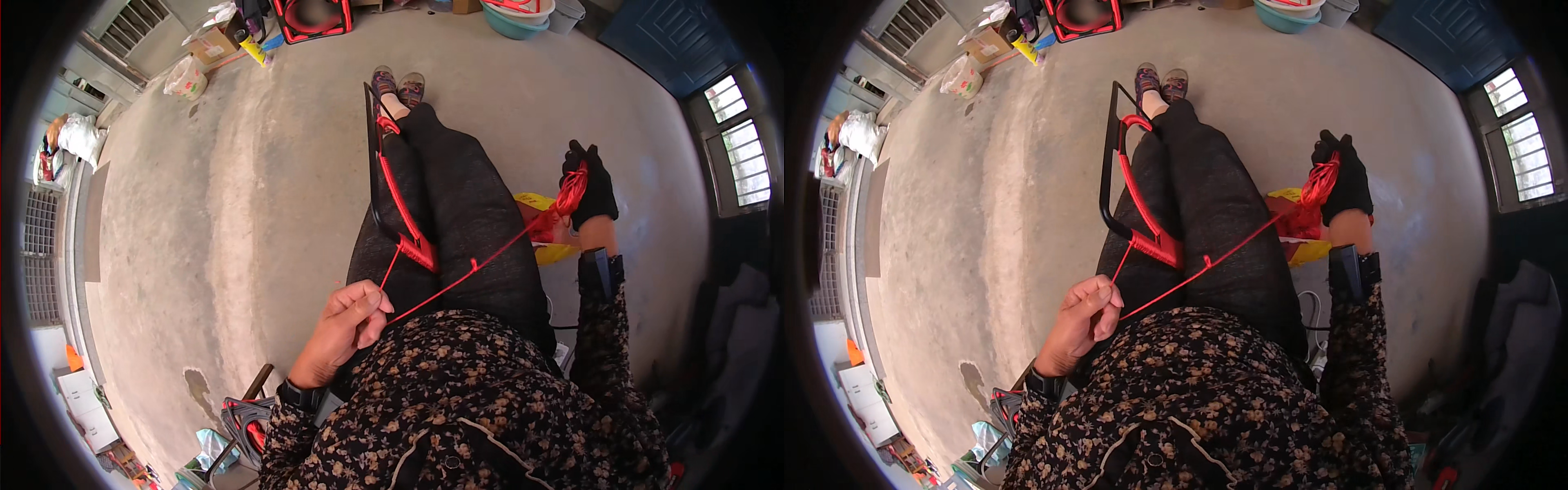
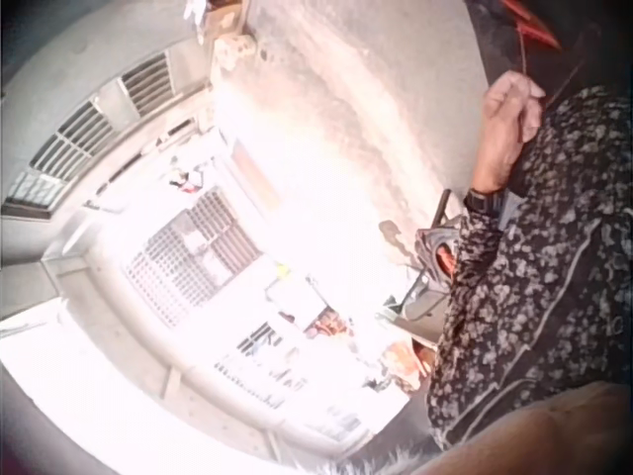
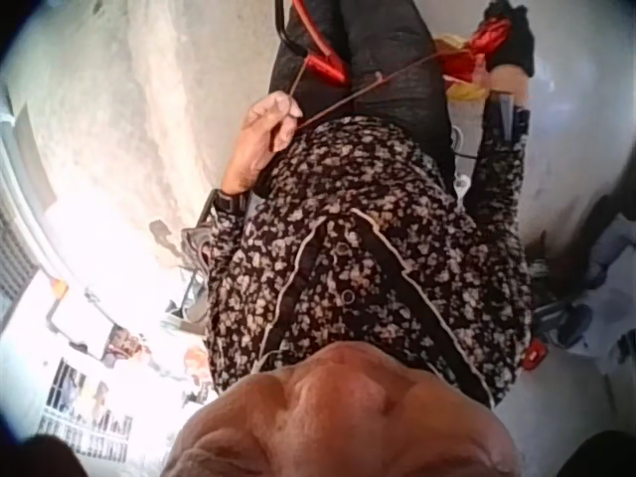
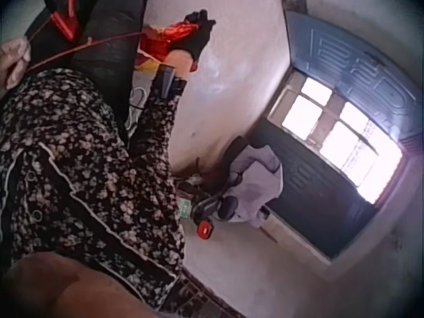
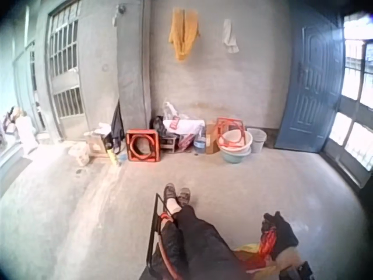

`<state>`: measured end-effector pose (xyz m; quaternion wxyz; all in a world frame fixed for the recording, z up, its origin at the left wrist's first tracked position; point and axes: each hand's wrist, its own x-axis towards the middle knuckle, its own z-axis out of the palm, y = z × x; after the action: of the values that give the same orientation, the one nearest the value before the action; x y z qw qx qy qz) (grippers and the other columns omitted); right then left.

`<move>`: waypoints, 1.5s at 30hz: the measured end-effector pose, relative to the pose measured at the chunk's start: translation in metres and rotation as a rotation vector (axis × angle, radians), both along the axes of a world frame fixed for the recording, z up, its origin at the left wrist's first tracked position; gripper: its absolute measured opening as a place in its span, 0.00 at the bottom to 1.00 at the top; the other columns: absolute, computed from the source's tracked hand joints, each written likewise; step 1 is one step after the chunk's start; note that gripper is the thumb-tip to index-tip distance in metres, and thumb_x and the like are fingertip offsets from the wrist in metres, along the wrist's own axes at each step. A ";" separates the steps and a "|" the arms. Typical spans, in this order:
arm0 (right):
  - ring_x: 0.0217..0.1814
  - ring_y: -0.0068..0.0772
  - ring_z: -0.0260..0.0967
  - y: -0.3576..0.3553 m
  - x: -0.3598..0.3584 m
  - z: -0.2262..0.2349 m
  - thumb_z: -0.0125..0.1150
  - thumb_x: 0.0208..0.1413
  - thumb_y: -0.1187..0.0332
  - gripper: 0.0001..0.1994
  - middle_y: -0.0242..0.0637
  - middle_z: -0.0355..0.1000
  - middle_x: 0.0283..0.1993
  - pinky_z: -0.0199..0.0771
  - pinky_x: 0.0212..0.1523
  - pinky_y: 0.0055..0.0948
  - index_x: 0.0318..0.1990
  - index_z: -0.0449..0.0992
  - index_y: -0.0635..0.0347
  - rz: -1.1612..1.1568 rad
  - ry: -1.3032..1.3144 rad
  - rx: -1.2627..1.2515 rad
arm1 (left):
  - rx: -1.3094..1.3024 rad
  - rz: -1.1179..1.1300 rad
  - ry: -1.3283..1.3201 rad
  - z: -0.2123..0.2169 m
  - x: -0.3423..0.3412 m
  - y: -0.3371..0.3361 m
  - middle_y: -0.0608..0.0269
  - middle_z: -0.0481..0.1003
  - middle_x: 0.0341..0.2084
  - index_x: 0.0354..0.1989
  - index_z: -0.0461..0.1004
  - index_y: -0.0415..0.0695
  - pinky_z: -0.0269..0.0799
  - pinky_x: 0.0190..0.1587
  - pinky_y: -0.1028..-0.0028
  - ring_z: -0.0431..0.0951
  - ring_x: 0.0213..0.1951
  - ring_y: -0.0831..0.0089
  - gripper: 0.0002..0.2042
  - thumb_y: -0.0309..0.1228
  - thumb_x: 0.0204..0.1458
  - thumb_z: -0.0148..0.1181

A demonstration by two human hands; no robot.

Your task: Wrapping a black handle with red cord.

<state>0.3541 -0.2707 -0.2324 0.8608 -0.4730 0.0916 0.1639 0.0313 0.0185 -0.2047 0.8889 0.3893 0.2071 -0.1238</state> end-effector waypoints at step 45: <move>0.31 0.25 0.68 0.039 -0.126 0.060 0.60 0.52 0.71 0.04 0.29 0.70 0.29 0.68 0.31 0.26 0.32 0.74 0.61 0.579 -0.761 -0.751 | 0.814 -0.252 -0.292 0.046 0.016 -0.002 0.65 0.74 0.22 0.29 0.75 0.37 0.65 0.27 0.81 0.72 0.24 0.82 0.08 0.27 0.58 0.53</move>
<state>0.2279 -0.2321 -0.1722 0.5277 -0.7755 -0.3035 0.1672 0.0478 0.0166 -0.1590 0.6613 0.7428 0.0626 -0.0832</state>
